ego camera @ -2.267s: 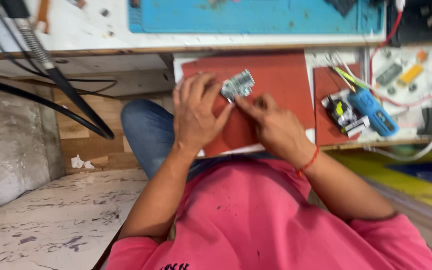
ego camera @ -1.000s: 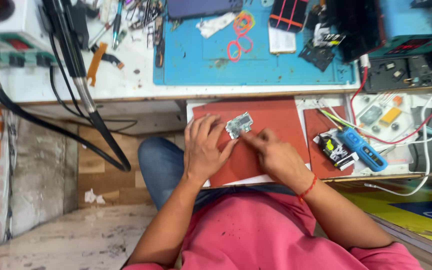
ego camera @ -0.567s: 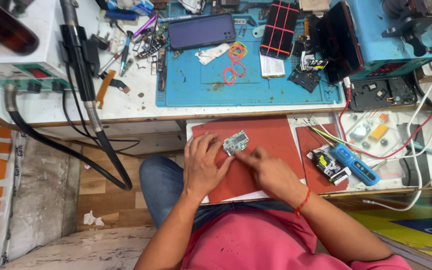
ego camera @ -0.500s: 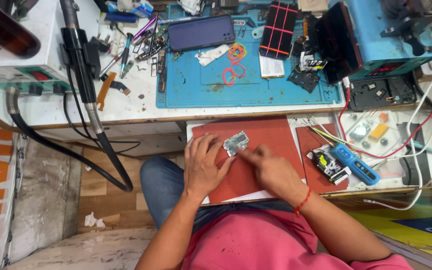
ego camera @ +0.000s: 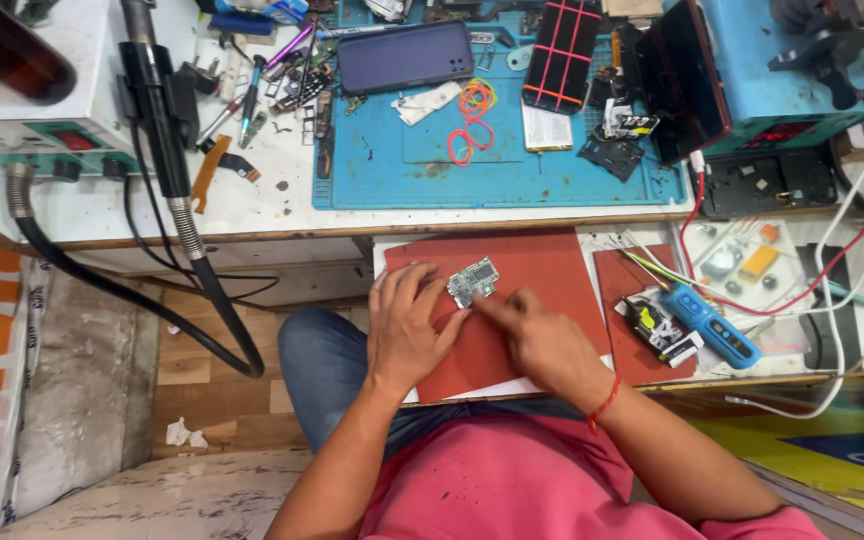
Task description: The person uses a hot air gun to heat a small circuit board, then scrapes its surface with a small tool. They continue to scrape and inspect the board while occasionally using the hot air gun again.
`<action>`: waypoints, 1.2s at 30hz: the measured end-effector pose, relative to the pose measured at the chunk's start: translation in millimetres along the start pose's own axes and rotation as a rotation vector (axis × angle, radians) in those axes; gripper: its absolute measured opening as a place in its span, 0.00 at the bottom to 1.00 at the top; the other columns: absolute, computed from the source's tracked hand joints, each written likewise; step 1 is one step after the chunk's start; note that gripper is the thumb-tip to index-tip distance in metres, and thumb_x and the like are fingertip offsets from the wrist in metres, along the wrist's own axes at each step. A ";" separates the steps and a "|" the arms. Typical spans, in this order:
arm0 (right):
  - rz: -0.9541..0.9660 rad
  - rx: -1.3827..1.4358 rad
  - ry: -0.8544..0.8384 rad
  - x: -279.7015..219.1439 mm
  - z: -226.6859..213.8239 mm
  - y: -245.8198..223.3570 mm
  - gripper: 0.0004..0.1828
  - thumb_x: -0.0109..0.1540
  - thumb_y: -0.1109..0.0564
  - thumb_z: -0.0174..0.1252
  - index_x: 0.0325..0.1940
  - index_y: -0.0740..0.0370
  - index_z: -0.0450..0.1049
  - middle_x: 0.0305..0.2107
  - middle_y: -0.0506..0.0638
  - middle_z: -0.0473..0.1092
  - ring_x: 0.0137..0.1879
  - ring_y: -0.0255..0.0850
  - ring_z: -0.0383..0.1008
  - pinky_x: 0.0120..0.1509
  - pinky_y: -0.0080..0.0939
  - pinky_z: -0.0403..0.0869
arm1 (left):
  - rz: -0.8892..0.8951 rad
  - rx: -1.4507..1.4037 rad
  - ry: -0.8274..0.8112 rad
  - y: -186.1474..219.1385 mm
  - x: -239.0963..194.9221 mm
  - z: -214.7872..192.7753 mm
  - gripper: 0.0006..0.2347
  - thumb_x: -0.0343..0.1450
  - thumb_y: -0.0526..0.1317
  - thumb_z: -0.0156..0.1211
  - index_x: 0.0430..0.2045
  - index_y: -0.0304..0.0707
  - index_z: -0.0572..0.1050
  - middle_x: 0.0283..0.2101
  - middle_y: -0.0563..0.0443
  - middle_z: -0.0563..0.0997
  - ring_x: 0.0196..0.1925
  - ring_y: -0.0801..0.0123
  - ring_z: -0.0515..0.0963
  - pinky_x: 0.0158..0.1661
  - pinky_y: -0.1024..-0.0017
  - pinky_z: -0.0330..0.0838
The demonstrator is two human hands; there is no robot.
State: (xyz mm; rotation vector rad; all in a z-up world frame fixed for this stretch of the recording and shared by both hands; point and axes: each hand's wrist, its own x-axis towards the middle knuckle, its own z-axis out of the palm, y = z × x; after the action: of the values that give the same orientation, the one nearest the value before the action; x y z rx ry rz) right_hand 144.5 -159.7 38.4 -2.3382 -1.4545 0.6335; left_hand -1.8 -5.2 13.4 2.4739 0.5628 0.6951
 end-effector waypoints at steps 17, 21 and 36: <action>0.032 -0.067 0.122 3.4 3.9 8.6 0.31 0.61 0.63 0.50 0.68 0.44 0.70 0.44 0.58 0.71 0.35 0.61 0.76 0.39 0.60 0.75 | 0.010 0.006 -0.007 -4.2 0.7 5.4 0.19 0.64 0.47 0.72 0.44 0.35 0.79 0.55 0.44 0.76 0.62 0.52 0.71 0.65 0.50 0.57; -0.131 -0.006 0.028 3.4 4.5 10.8 0.32 0.60 0.63 0.51 0.68 0.44 0.70 0.41 0.58 0.70 0.35 0.60 0.76 0.37 0.59 0.75 | 0.009 0.016 0.001 -7.3 -2.0 5.9 0.19 0.64 0.46 0.72 0.45 0.35 0.79 0.56 0.43 0.75 0.63 0.51 0.71 0.65 0.51 0.57; -0.121 0.049 -0.004 1.6 -5.9 -4.8 0.30 0.61 0.62 0.52 0.69 0.49 0.70 0.42 0.61 0.71 0.38 0.60 0.76 0.41 0.56 0.76 | 0.005 0.006 -0.023 -9.5 -2.6 7.4 0.20 0.64 0.46 0.72 0.46 0.34 0.79 0.57 0.44 0.75 0.63 0.51 0.70 0.66 0.50 0.57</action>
State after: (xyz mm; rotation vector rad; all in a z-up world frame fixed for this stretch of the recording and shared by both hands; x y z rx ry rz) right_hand 144.5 -156.3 45.5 -2.1940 -1.5509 0.6337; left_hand -1.9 -1.6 1.6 2.4863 0.5516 0.6671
